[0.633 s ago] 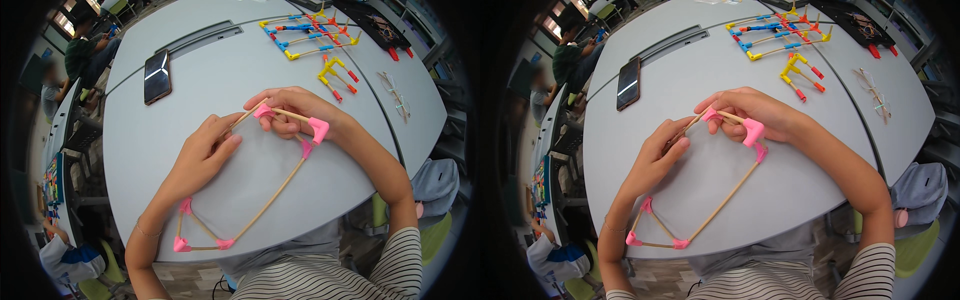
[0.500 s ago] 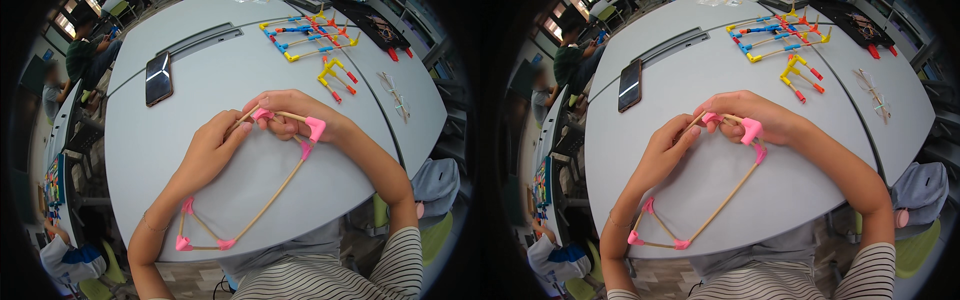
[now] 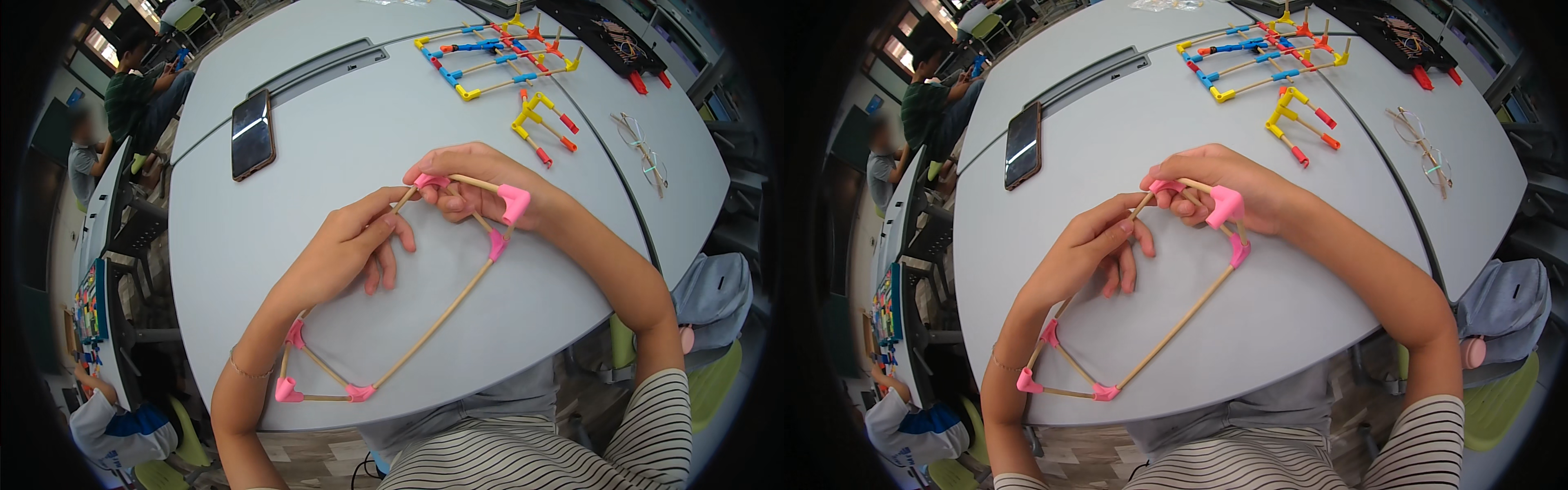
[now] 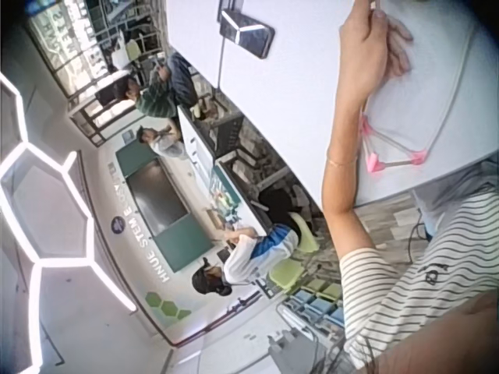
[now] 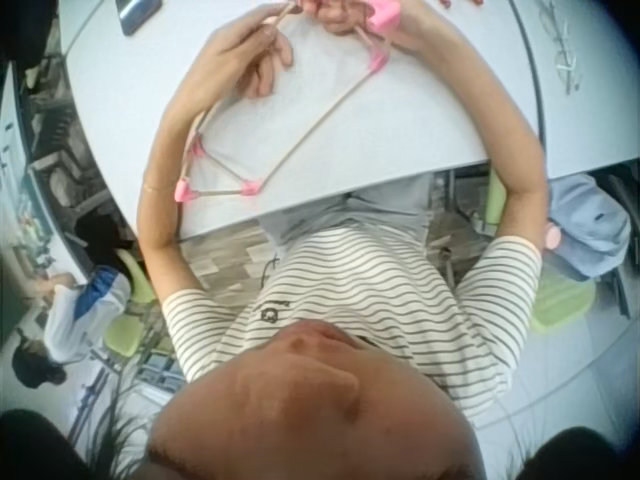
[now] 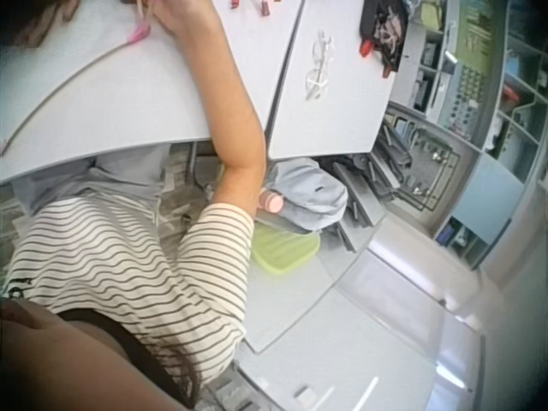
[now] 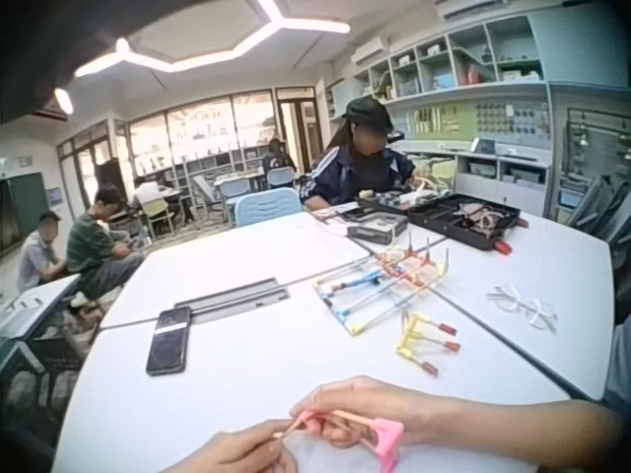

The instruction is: The person assembles a geometric structure using wooden sticks and pink plastic connectors. They insert sticks into the connectors to form a triangular frame, then extend it into a rectangular shape by adding more sticks and connectors.

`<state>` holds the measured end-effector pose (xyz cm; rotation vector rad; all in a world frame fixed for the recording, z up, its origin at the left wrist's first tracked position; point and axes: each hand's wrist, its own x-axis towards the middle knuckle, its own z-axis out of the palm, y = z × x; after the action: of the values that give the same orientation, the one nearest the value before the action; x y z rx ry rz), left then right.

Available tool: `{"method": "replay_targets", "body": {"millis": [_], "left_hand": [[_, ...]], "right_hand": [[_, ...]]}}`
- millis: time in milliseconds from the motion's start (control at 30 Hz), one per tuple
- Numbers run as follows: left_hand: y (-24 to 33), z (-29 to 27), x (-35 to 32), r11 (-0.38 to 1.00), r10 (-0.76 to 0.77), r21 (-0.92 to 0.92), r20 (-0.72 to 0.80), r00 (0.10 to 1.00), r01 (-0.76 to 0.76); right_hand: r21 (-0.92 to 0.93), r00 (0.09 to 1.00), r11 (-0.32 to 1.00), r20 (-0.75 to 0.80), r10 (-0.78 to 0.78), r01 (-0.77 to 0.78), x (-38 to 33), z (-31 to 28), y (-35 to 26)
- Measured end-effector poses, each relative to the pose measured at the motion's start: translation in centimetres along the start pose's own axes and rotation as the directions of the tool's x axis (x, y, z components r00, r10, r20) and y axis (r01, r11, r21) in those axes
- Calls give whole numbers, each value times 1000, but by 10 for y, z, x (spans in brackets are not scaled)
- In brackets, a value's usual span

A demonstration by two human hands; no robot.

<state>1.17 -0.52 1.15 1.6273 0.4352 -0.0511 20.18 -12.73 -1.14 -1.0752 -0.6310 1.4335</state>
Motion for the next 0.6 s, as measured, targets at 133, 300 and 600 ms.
{"method": "replay_targets", "body": {"millis": [133,300,600], "left_hand": [[-3,-10,1,999,-25,-34,39,999,27],[0,-15,0,999,-49,1,52,997,49],[1,-6,0,998,-33,53,-33,999,35]], "right_hand": [[4,999,999,9,-42,42,-1,-2,2],[-3,998,1000,-50,-25,25,0,-4,-2],[-104,999,995,-32,8,-11,-3,6,-4]]}}
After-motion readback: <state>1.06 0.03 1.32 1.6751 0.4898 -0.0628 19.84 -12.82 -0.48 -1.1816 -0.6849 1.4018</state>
